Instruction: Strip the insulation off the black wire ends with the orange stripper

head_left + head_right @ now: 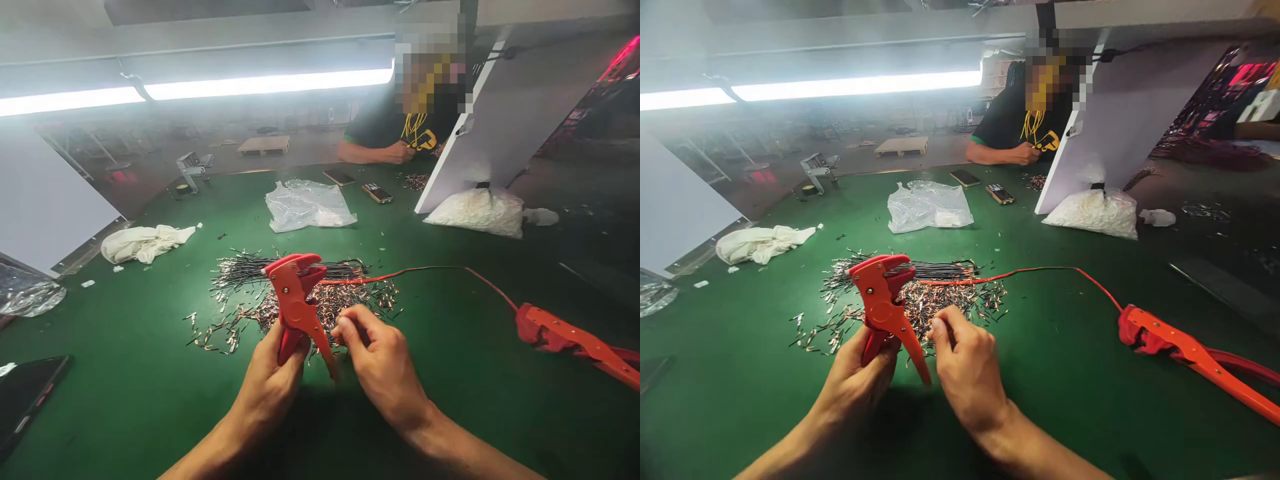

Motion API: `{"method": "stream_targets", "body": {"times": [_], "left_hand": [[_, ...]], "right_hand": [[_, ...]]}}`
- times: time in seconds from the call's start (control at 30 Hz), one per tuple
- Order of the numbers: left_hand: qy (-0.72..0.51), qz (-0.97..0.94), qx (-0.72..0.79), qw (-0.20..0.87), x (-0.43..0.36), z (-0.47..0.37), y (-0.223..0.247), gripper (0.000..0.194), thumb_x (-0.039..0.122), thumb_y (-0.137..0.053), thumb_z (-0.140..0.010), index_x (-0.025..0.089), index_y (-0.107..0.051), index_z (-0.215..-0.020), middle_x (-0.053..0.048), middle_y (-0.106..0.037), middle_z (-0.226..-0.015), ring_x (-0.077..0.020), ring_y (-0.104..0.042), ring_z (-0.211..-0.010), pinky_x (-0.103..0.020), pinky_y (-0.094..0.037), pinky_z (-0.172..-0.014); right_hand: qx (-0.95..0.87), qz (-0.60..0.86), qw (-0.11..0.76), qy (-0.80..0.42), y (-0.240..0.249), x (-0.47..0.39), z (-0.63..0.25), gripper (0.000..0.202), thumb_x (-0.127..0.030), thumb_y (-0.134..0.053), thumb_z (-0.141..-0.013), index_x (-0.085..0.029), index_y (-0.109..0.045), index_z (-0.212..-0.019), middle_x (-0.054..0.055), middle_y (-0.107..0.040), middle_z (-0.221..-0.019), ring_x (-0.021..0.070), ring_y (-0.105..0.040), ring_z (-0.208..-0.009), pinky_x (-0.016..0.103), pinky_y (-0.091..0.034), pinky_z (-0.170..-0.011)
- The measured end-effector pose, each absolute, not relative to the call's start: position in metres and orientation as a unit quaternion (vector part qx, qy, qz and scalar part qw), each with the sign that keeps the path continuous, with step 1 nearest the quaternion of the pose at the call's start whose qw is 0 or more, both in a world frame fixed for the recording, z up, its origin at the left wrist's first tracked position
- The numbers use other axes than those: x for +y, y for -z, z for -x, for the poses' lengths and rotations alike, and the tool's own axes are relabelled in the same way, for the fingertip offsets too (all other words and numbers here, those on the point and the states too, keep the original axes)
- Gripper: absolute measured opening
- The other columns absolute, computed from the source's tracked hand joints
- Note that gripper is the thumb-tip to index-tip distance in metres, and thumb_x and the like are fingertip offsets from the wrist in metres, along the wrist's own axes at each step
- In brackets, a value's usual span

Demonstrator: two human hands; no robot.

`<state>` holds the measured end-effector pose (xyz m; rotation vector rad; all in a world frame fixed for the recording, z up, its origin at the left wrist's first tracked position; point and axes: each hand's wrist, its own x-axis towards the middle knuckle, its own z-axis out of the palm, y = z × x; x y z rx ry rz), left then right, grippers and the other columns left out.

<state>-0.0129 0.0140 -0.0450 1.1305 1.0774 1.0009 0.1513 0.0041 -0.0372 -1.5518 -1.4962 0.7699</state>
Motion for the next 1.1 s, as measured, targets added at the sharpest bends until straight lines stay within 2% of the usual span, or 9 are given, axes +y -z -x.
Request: {"method": "stream_targets", "body": {"times": [0.1,0.17,0.23,0.3,0.4,0.6,0.8,0.93,1.1], "left_hand": [[-0.435,-0.539,0.456,0.559,0.016,0.012,0.043,0.029,0.033,-0.064,-0.083,0.018,-0.06,-0.108,-0.002,-0.064,-0.087,-0.0155,-0.059,-0.082,-0.021,-0.048,-0.076],[-0.421,-0.564,0.453,0.547,0.015,0.01,0.04,0.026,0.029,-0.065,-0.081,0.018,-0.062,-0.105,-0.002,-0.065,-0.09,-0.0175,-0.058,-0.088,-0.023,-0.047,-0.081],[-0.406,-0.581,0.461,0.534,0.012,0.007,0.038,0.015,0.026,-0.065,-0.078,0.016,-0.065,-0.091,0.0,-0.06,-0.076,-0.0143,-0.054,-0.073,-0.02,-0.046,-0.069],[-0.396,-0.59,0.475,0.519,0.008,0.003,0.038,0.008,0.021,-0.064,-0.075,0.015,-0.061,-0.072,0.004,-0.047,-0.06,-0.0087,-0.04,-0.055,-0.017,-0.037,-0.052],[-0.394,-0.581,0.474,0.532,0.002,-0.003,0.043,0.009,0.021,-0.064,-0.071,0.014,-0.058,-0.069,0.006,-0.037,-0.055,-0.0065,-0.027,-0.051,-0.017,-0.029,-0.046],[-0.381,-0.51,0.448,0.627,-0.001,-0.017,0.044,0.022,0.032,-0.075,-0.069,0.013,-0.065,-0.076,0.001,-0.056,-0.066,-0.0078,-0.041,-0.055,-0.018,-0.039,-0.052],[-0.392,-0.504,0.455,0.62,0.005,-0.011,0.04,0.022,0.032,-0.076,-0.069,0.012,-0.065,-0.071,0.0,-0.061,-0.065,-0.0114,-0.052,-0.06,-0.021,-0.047,-0.06],[-0.382,-0.522,0.466,0.604,0.008,-0.002,0.043,0.022,0.032,-0.071,-0.073,0.012,-0.062,-0.067,-0.001,-0.06,-0.061,-0.0116,-0.052,-0.056,-0.022,-0.046,-0.056],[-0.391,-0.508,0.456,0.618,0.01,-0.003,0.042,0.022,0.027,-0.076,-0.066,0.013,-0.059,-0.064,0.0,-0.058,-0.059,-0.01,-0.05,-0.054,-0.02,-0.045,-0.054]], "right_hand": [[-0.607,0.614,0.446,-0.234,0.031,0.008,-0.156,0.018,-0.028,-0.049,-0.092,-0.021,-0.065,-0.087,-0.001,-0.065,-0.062,0.0142,-0.058,-0.051,0.024,-0.042,-0.053],[-0.607,0.597,0.465,-0.241,0.027,0.007,-0.154,0.017,-0.026,-0.049,-0.091,-0.02,-0.065,-0.09,-0.001,-0.067,-0.064,0.0143,-0.059,-0.051,0.024,-0.043,-0.051],[-0.612,0.58,0.469,-0.265,0.026,0.005,-0.15,0.017,-0.024,-0.048,-0.091,-0.02,-0.064,-0.089,0.0,-0.067,-0.065,0.0145,-0.06,-0.052,0.023,-0.043,-0.05],[-0.617,0.576,0.456,-0.281,0.024,0.001,-0.146,0.018,-0.022,-0.045,-0.09,-0.02,-0.063,-0.085,-0.001,-0.065,-0.06,0.0142,-0.057,-0.048,0.023,-0.042,-0.047],[-0.619,0.588,0.442,-0.274,0.024,-0.002,-0.143,0.02,-0.021,-0.042,-0.09,-0.019,-0.061,-0.084,-0.001,-0.065,-0.058,0.0142,-0.055,-0.043,0.023,-0.04,-0.044],[-0.652,0.577,0.443,-0.212,0.027,-0.003,-0.143,0.023,-0.018,-0.039,-0.092,-0.017,-0.062,-0.09,0.001,-0.071,-0.063,0.0158,-0.063,-0.044,0.024,-0.042,-0.044],[-0.7,0.578,0.418,-0.022,0.03,0.002,-0.155,0.021,-0.018,-0.047,-0.093,-0.015,-0.068,-0.094,0.004,-0.075,-0.068,0.021,-0.071,-0.054,0.028,-0.045,-0.049],[-0.71,0.532,0.462,-0.004,0.025,0.003,-0.159,0.017,-0.012,-0.053,-0.09,-0.014,-0.069,-0.096,0.003,-0.077,-0.08,0.0162,-0.072,-0.064,0.025,-0.05,-0.061],[-0.732,0.486,0.478,0.006,0.02,-0.003,-0.153,0.014,-0.009,-0.055,-0.088,-0.012,-0.068,-0.092,0.003,-0.071,-0.069,0.0144,-0.066,-0.056,0.026,-0.048,-0.056]]}}
